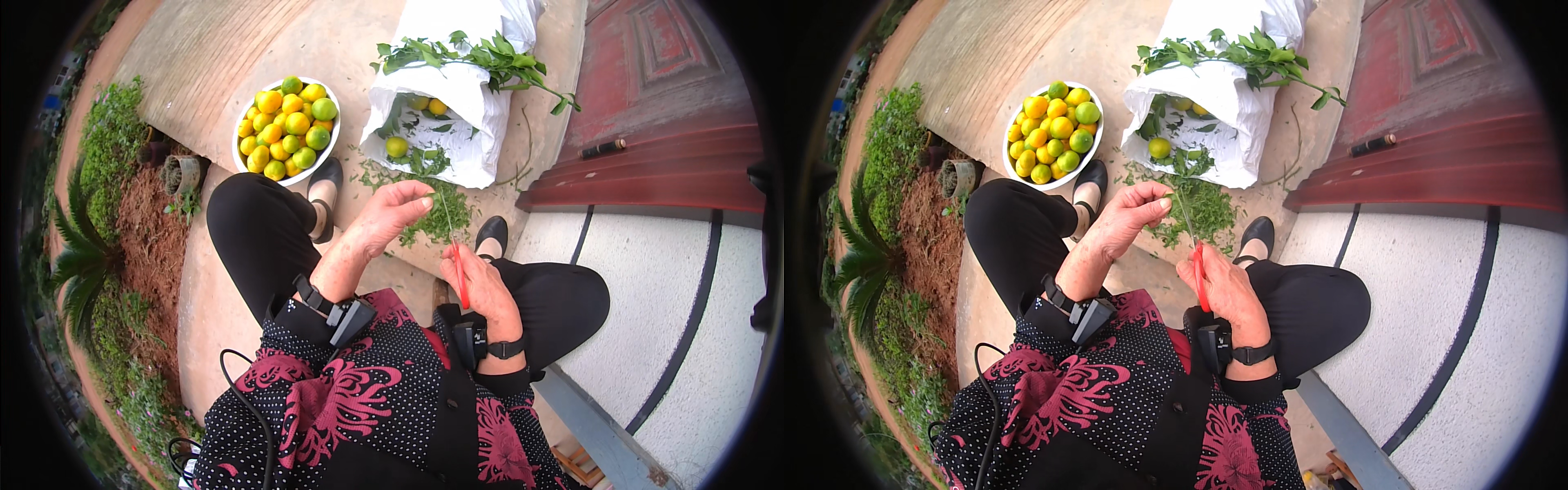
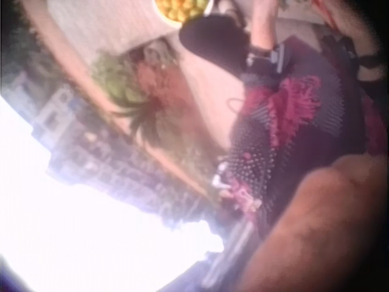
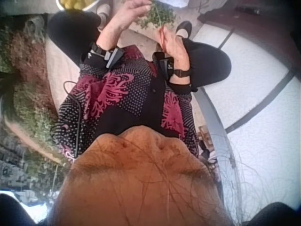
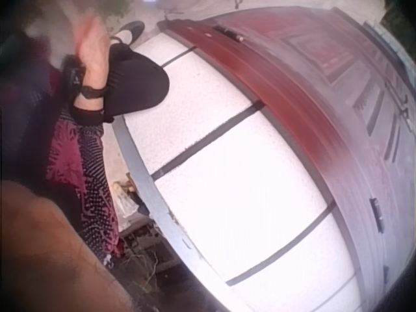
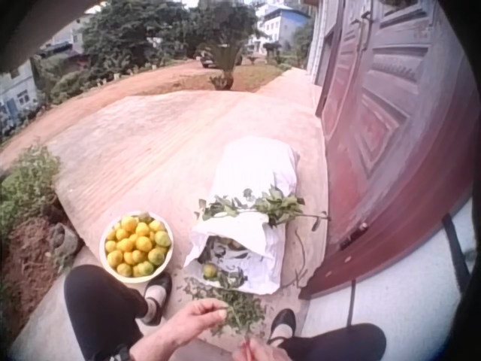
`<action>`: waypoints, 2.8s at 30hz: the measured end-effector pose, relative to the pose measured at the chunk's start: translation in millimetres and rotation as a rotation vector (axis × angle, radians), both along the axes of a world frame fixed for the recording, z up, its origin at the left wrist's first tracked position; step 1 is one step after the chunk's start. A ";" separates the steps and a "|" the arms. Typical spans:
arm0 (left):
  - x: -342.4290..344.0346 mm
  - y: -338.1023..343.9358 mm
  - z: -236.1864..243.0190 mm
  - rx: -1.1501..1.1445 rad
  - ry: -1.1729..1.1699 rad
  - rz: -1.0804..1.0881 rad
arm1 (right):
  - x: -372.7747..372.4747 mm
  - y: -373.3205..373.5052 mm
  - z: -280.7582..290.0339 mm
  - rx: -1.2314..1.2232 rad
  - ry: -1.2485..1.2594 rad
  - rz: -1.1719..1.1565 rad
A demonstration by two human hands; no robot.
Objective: The person sits on a porch and uses red-handled scissors to trim small green stems and leaves. Trimmed pieces are dropped onto the floor, while a bowl of citrus fruit and a white bag containing more stems remain nearby.
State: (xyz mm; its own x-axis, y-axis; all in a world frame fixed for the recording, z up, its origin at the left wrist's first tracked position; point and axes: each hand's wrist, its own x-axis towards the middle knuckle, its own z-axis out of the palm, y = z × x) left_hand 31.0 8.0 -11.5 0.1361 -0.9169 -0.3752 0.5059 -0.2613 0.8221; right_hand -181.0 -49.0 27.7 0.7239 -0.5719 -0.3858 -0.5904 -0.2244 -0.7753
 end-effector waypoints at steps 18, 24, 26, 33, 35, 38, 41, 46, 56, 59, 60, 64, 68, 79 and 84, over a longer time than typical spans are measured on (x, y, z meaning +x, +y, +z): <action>-0.4 0.2 -6.5 0.043 -0.086 -0.074 | 5.2 -0.3 5.6 -0.247 0.172 0.043; -1.7 -1.0 -4.5 0.039 -0.103 -0.071 | 6.8 -0.2 8.1 -0.196 0.174 0.044; -2.2 -1.4 -2.5 0.055 -0.087 -0.063 | 7.7 -0.3 9.1 -0.185 0.156 0.035; -3.3 -3.2 -8.9 0.112 -0.154 -0.068 | 10.1 0.5 4.7 -0.100 0.166 0.012; -4.0 -3.7 -12.6 0.118 -0.193 -0.066 | 9.0 0.9 3.4 -0.116 0.170 0.015; -3.9 -3.7 -15.1 0.137 -0.184 -0.062 | 7.7 1.1 2.2 -0.123 0.160 0.003; -3.6 -3.8 -15.4 0.122 -0.181 -0.065 | 6.0 0.7 2.4 -0.130 0.176 0.014; -1.9 -2.2 -13.8 0.073 -0.161 -0.070 | 4.3 -0.4 3.7 -0.170 0.239 0.075; 1.6 -0.3 -8.2 0.059 -0.154 -0.171 | 7.6 -1.1 12.5 -0.223 0.223 0.066; 1.3 -0.3 -8.3 0.083 -0.171 -0.154 | 7.8 -1.8 12.9 -0.196 0.233 0.060; 1.3 -0.5 -8.4 0.091 -0.173 -0.160 | 7.7 -1.8 12.6 -0.177 0.249 0.056; 1.5 -1.1 -8.7 0.116 -0.188 -0.169 | 5.4 -1.9 10.4 -0.194 0.242 0.055; 2.8 -1.2 -11.0 0.119 -0.202 -0.175 | 3.6 -2.1 8.1 -0.245 0.247 0.071; 9.1 0.5 -18.3 0.073 -0.366 -0.266 | 1.1 -2.9 6.6 -0.370 0.257 0.099; 11.2 1.3 -11.0 0.081 -0.381 -0.298 | -0.3 -2.9 7.3 -0.393 0.204 0.098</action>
